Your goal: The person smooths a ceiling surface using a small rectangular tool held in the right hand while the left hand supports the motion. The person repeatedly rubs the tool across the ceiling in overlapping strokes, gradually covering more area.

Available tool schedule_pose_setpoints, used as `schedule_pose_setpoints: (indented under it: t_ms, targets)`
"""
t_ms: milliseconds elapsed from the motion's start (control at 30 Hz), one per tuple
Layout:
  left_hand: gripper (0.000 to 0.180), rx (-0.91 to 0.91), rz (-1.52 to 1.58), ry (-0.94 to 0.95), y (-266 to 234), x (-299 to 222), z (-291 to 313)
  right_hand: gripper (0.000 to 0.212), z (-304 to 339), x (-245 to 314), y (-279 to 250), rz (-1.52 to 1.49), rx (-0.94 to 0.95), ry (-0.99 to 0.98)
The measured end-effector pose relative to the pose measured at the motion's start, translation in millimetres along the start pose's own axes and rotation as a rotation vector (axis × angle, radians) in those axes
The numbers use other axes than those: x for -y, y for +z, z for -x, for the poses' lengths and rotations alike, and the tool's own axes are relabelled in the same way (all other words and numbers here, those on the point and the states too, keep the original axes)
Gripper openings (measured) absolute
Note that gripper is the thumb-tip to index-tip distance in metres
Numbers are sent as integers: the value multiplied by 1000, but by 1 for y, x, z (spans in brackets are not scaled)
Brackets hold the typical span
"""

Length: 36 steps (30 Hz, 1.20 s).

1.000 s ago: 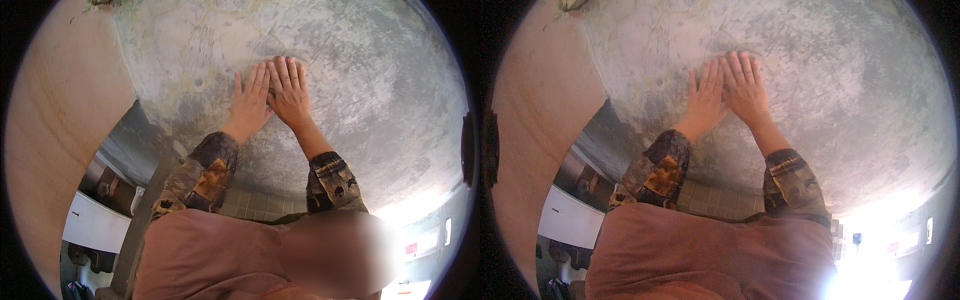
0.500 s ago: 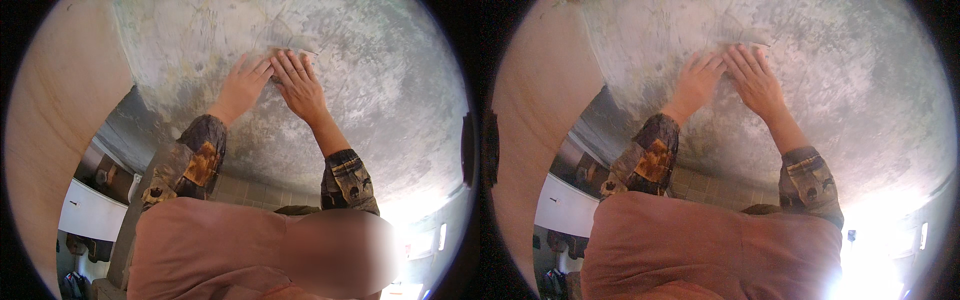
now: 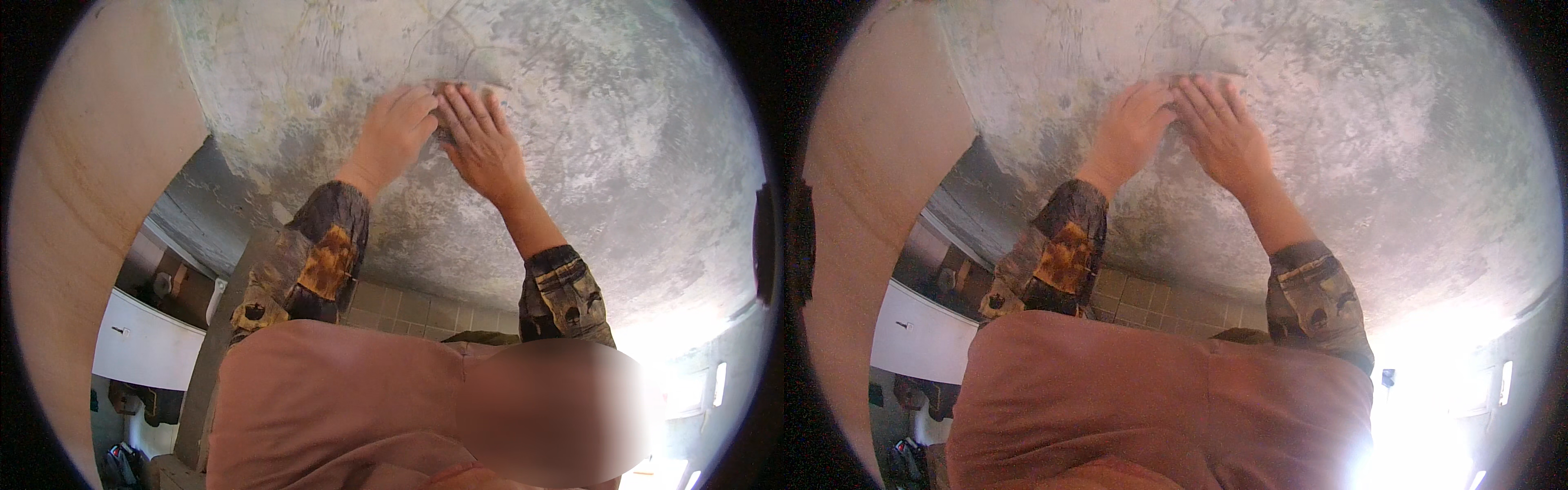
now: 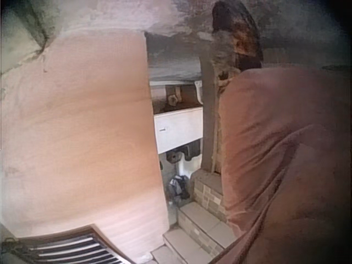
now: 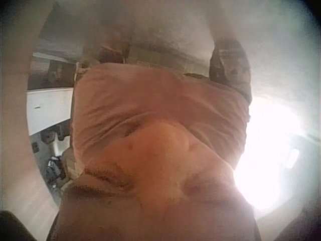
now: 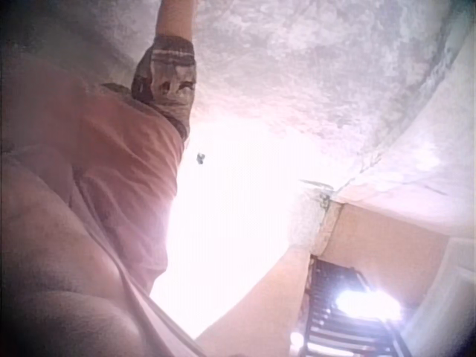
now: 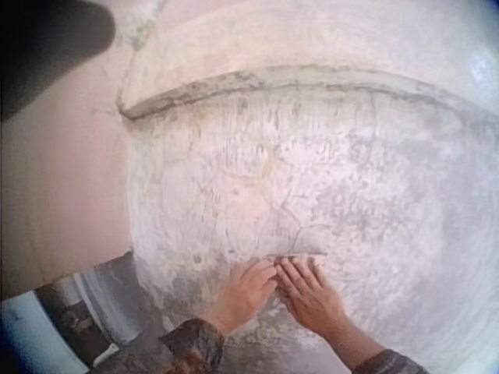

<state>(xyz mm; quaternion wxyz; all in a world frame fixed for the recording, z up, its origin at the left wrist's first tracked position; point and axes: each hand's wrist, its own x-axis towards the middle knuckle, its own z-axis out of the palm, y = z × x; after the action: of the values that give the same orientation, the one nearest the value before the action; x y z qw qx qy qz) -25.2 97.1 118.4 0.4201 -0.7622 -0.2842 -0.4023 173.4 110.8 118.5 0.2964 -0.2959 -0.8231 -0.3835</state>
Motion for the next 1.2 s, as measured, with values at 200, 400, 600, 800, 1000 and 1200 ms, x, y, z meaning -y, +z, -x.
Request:
schedule_pose_setpoints:
  t_ms: [200,400,600,800,1000,1200]
  targets:
    - [12,132,71,-68,5,-29,43,66,36,24,17,50,151,-99]
    - [11,119,30,-32,0,-17,35,75,22,23,12,83,152,-81]
    - [11,50,-58,-25,-8,9,20,75,-20,24,8,46,0,35]
    - [18,250,-67,-17,1,-11,57,73,11,45,28,59,125,-40]
    - [26,294,10,-59,-6,-26,75,67,28,58,40,60,117,-75]
    - [22,244,-34,-30,-18,1,61,69,8,54,33,87,132,10]
